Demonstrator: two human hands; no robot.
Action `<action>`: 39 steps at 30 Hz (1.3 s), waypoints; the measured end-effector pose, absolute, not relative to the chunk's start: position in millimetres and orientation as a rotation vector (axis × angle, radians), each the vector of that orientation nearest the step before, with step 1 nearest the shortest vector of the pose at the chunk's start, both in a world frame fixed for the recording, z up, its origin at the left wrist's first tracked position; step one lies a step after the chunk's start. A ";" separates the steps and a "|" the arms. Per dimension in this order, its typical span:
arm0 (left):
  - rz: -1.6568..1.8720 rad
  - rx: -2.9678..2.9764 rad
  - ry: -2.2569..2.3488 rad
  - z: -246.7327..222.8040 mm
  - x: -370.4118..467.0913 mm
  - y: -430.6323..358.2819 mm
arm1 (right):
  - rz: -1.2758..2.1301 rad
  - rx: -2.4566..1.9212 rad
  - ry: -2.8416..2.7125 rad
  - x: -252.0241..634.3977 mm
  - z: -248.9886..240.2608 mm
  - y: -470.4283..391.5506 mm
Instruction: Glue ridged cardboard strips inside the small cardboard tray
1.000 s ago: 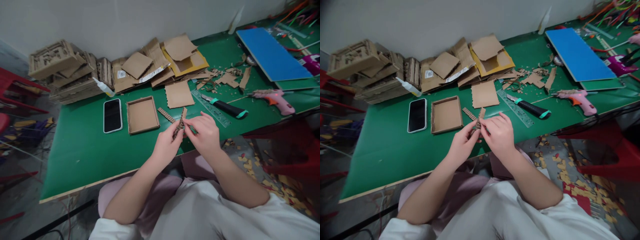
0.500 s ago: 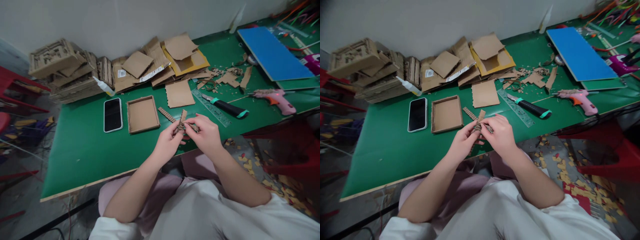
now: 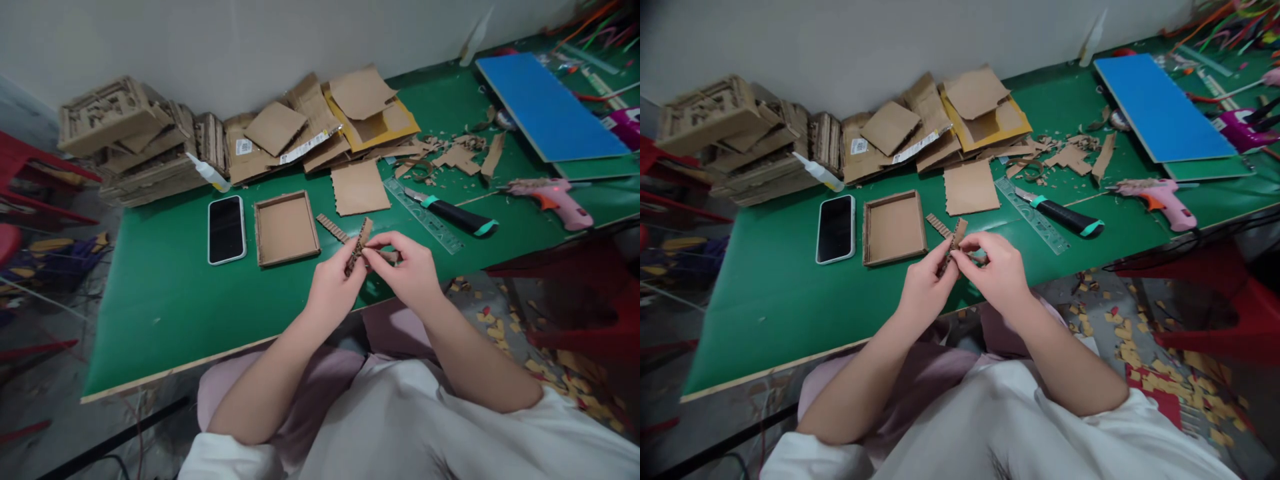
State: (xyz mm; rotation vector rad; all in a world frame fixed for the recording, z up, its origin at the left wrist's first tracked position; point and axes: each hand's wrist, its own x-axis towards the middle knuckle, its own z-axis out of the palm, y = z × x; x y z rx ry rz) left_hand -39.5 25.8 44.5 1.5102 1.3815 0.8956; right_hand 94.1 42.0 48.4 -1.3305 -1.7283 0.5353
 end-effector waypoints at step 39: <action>0.835 1.432 1.216 40.4 -43.5 26.7 | 0.149 -1.358 -2.212 109.4 49.3 50.4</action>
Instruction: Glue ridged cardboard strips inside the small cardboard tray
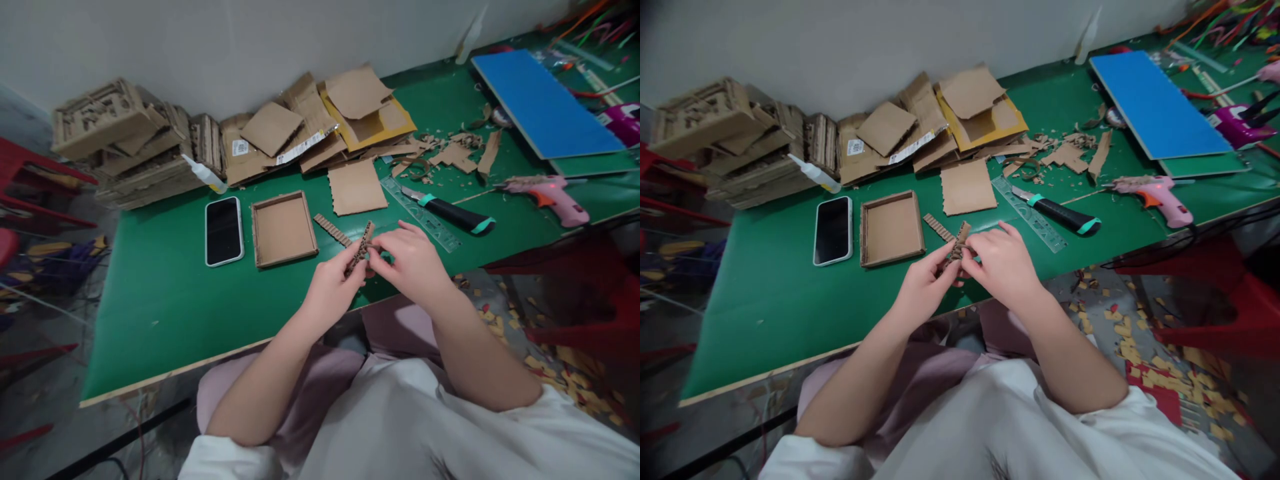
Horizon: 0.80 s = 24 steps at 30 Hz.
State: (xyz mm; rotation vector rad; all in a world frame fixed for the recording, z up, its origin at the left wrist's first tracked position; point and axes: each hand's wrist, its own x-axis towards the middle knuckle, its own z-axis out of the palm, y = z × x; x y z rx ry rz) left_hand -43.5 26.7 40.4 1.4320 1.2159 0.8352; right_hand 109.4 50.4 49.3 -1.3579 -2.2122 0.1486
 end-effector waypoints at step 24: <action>0.885 1.229 1.162 42.3 -41.7 28.1 | 0.678 -1.236 -1.918 112.7 61.4 45.0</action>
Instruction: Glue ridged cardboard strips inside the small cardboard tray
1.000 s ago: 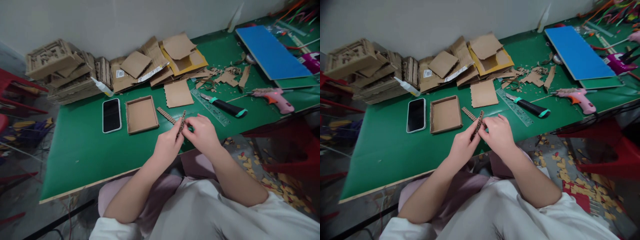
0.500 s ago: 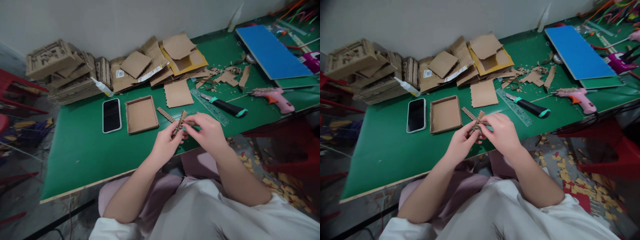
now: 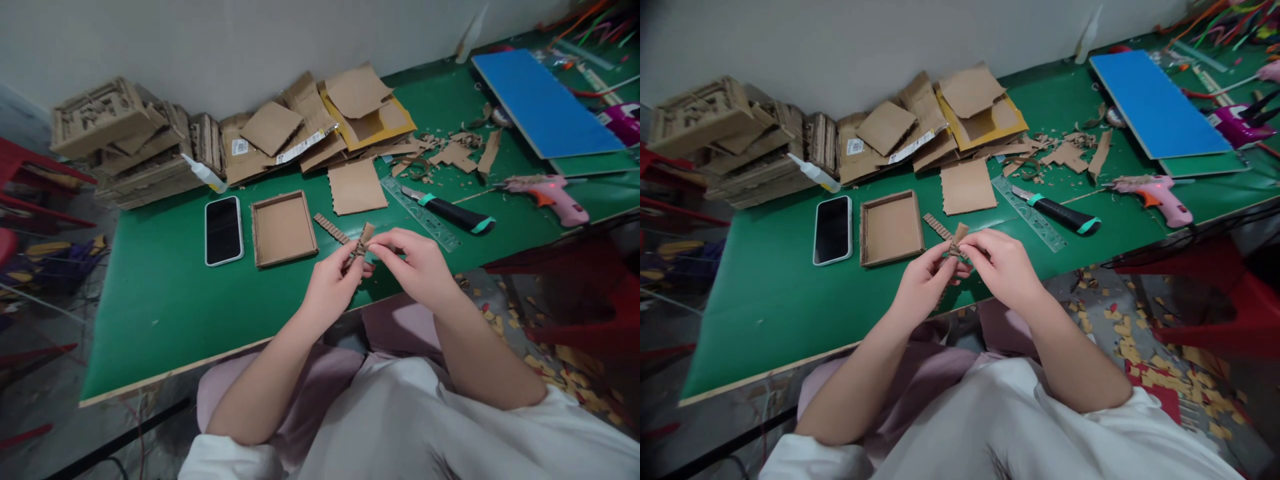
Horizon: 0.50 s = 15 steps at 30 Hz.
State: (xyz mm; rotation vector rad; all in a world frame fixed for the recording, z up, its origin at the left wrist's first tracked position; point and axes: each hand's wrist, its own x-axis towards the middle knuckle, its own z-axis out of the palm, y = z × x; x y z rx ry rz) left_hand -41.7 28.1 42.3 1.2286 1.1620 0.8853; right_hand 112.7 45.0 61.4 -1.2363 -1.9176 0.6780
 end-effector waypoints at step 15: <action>0.852 1.864 1.569 44.3 -41.8 20.9 | 0.212 -1.326 -1.991 96.1 48.1 40.1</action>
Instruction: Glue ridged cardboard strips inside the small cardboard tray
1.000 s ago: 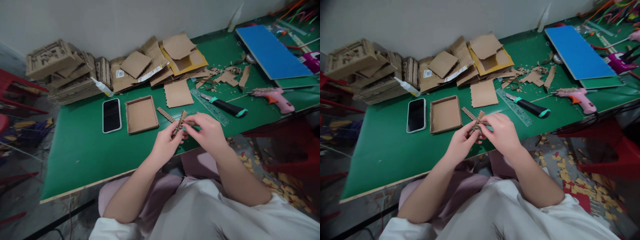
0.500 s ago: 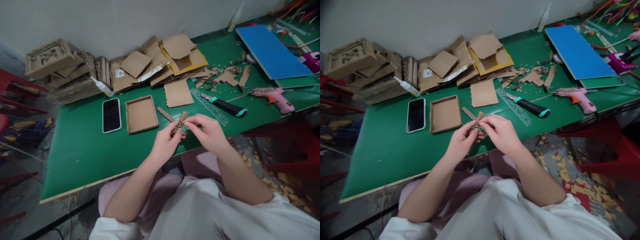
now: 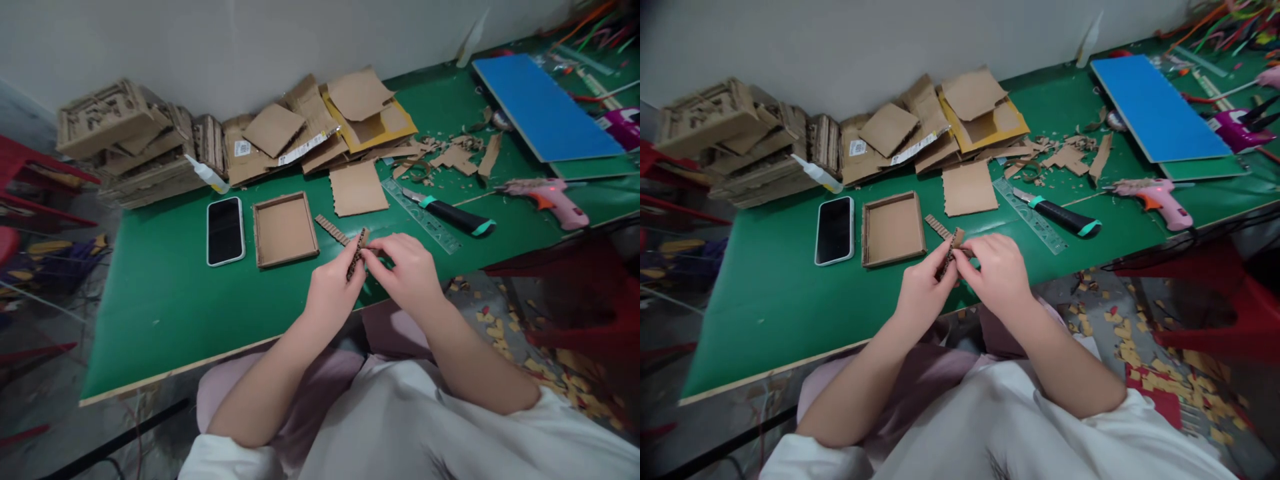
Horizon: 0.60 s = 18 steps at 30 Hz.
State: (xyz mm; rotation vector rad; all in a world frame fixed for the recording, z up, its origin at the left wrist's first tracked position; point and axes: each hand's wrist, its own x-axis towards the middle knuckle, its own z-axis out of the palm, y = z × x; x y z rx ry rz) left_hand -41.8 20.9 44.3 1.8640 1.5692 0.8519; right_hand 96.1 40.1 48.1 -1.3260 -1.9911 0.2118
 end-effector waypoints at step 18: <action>0.695 2.181 1.647 31.8 -35.1 17.3 | 0.561 -1.640 -2.006 93.6 48.9 44.5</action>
